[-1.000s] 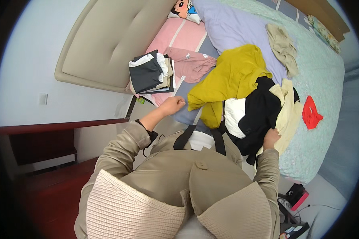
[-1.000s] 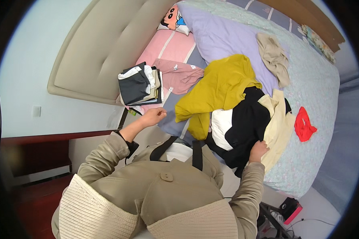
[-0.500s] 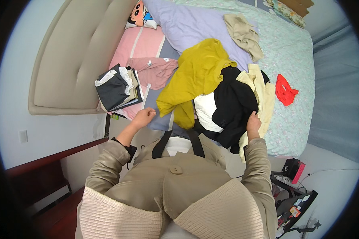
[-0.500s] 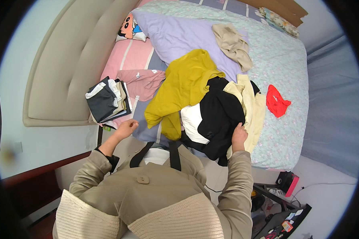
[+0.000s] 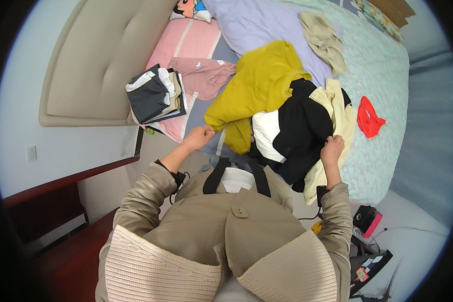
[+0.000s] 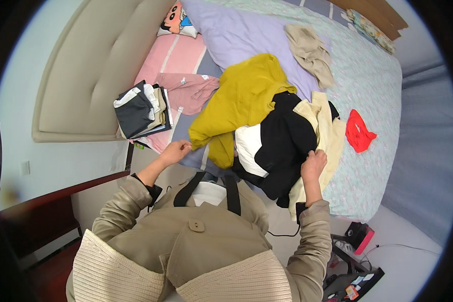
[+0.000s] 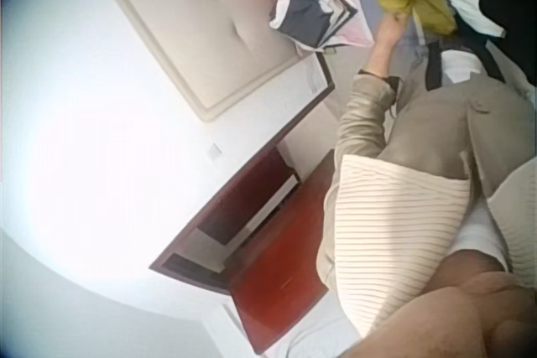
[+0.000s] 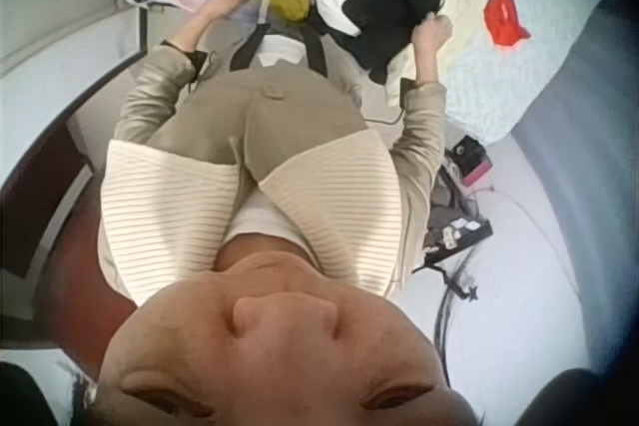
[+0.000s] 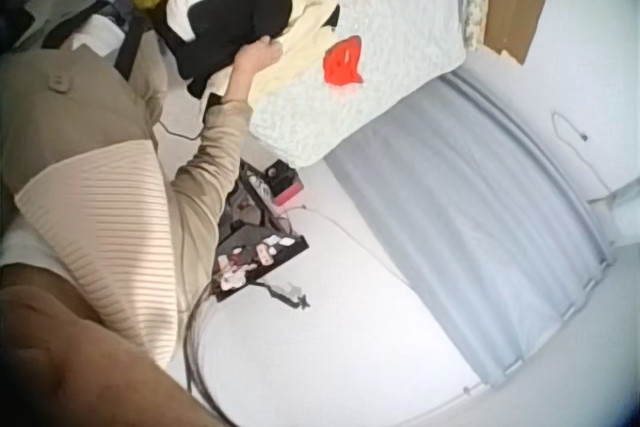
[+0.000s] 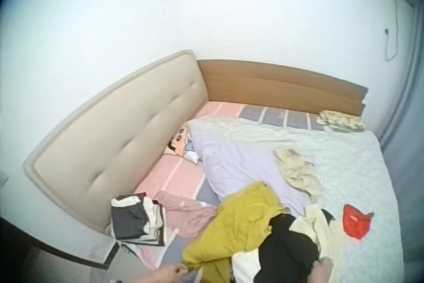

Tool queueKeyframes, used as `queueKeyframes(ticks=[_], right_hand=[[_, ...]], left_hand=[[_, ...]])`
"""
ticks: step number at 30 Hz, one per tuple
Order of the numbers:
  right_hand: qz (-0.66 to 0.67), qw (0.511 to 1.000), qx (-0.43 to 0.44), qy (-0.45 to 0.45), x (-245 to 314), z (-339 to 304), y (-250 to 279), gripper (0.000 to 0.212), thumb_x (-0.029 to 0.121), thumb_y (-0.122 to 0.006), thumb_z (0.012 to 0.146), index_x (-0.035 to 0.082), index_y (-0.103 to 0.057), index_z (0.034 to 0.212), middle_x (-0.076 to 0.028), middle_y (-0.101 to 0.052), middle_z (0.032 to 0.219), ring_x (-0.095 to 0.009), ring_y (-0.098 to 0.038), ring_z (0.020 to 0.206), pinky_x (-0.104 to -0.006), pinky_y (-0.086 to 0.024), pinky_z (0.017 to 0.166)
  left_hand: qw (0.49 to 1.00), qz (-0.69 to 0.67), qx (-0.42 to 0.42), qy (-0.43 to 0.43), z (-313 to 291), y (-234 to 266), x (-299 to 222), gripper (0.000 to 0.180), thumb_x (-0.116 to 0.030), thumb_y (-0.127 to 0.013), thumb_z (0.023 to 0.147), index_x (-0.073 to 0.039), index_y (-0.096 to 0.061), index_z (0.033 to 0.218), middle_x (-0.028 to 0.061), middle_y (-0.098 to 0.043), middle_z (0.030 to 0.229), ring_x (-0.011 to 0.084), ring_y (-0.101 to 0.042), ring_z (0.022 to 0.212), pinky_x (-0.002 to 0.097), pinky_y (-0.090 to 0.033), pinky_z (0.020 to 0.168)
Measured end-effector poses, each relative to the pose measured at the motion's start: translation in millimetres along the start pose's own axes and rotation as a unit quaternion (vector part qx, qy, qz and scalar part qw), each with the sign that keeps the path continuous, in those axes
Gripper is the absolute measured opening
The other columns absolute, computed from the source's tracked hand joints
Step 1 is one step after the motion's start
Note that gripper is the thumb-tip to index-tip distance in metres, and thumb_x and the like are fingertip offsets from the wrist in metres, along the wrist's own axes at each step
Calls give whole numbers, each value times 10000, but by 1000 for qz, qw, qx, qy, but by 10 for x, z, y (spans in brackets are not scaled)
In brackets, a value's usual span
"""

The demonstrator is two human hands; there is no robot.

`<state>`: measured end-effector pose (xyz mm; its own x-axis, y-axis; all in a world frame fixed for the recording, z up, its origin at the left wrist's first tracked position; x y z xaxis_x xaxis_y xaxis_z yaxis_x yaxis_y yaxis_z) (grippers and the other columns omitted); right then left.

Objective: The person folds several garments on a bed, including a beige short-sleeved top, a cream zip-up hoodie, a white puffer jacket, and a black jacket. Each item is smoothed, folded, and placed into a growing stack on the bed.

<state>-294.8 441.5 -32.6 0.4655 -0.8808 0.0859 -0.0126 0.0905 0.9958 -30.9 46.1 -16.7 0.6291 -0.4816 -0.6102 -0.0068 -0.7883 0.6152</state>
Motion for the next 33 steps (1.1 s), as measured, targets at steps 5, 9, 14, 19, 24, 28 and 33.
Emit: queueKeyframes(ticks=[5, 9, 14, 19, 24, 28, 33], right_hand=[[245, 969, -18, 23, -232, 11, 385, 131, -6, -577, 729, 10, -578, 859, -121, -529, 889, -282, -521, 878, -333, -403, 801], [489, 862, 32, -133, -518, -16, 576, 124, 40, -508, 821, 16, -577, 922, -52, -569, 894, -162, -529, 849, -249, -405, 786], [754, 646, -29, -120, -646, -48, 963, 166, 124, -416, 934, 1, -514, 983, -33, -565, 890, -103, -518, 813, -249, -408, 785], [814, 572, -87, -51, -520, -8, 1651, 189, 146, -499, 904, 1, -504, 1024, -75, -590, 942, -145, -568, 872, -279, -441, 822], [823, 559, -94, 42, -85, 24, 2398, 169, 143, -502, 899, -7, -484, 975, -100, -547, 937, -192, -545, 936, -322, -421, 871], [835, 528, -83, 129, 292, 16, 2828, 131, 142, -469, 910, 18, -444, 876, -83, -453, 877, -212, -472, 940, -342, -378, 890], [749, 645, -138, 63, 151, 0, 3012, 177, 151, -436, 927, -10, -503, 954, -92, -546, 904, -184, -528, 895, -304, -415, 850]], left_hand=[[1000, 5, 4, 5, 51, 5, -111, 282, -259, -562, 832, -11, -605, 959, 154, -626, 777, 263, -606, 724, 340, -470, 671], [1000, 13, 9, -10, 63, -15, -222, 287, -274, -566, 834, -8, -604, 935, 161, -622, 763, 267, -608, 709, 344, -470, 653], [999, 13, 13, -33, 88, 7, -300, 305, -282, -568, 833, 0, -597, 948, 148, -623, 757, 255, -610, 706, 340, -471, 650], [998, 7, 25, -49, 137, 67, -401, 363, -320, -595, 810, -10, -600, 999, 125, -628, 761, 255, -610, 721, 330, -475, 679], [986, 48, 123, -99, 211, 118, -941, 510, -354, -617, 784, 5, -524, 1134, 169, -599, 999, 263, -582, 917, 328, -443, 812], [952, 59, 144, -264, 143, 30, -1651, 777, -364, -686, 729, 1, -321, 1310, 228, -399, 1288, 310, -385, 1212, 360, -309, 1010], [916, 77, 193, -343, 15, -224, -2128, 765, -366, -679, 729, -24, -326, 1316, 240, -383, 1293, 343, -376, 1208, 382, -302, 1017]])
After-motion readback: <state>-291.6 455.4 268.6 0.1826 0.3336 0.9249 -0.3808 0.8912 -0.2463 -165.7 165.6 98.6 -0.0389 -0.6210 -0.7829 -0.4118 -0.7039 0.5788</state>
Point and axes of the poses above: each hand's wrist, its own z-axis towards the middle knuckle, its own y-axis out of the back of the hand, x = y × z, the point moved 1 cm from there along z, towards the middle knuckle
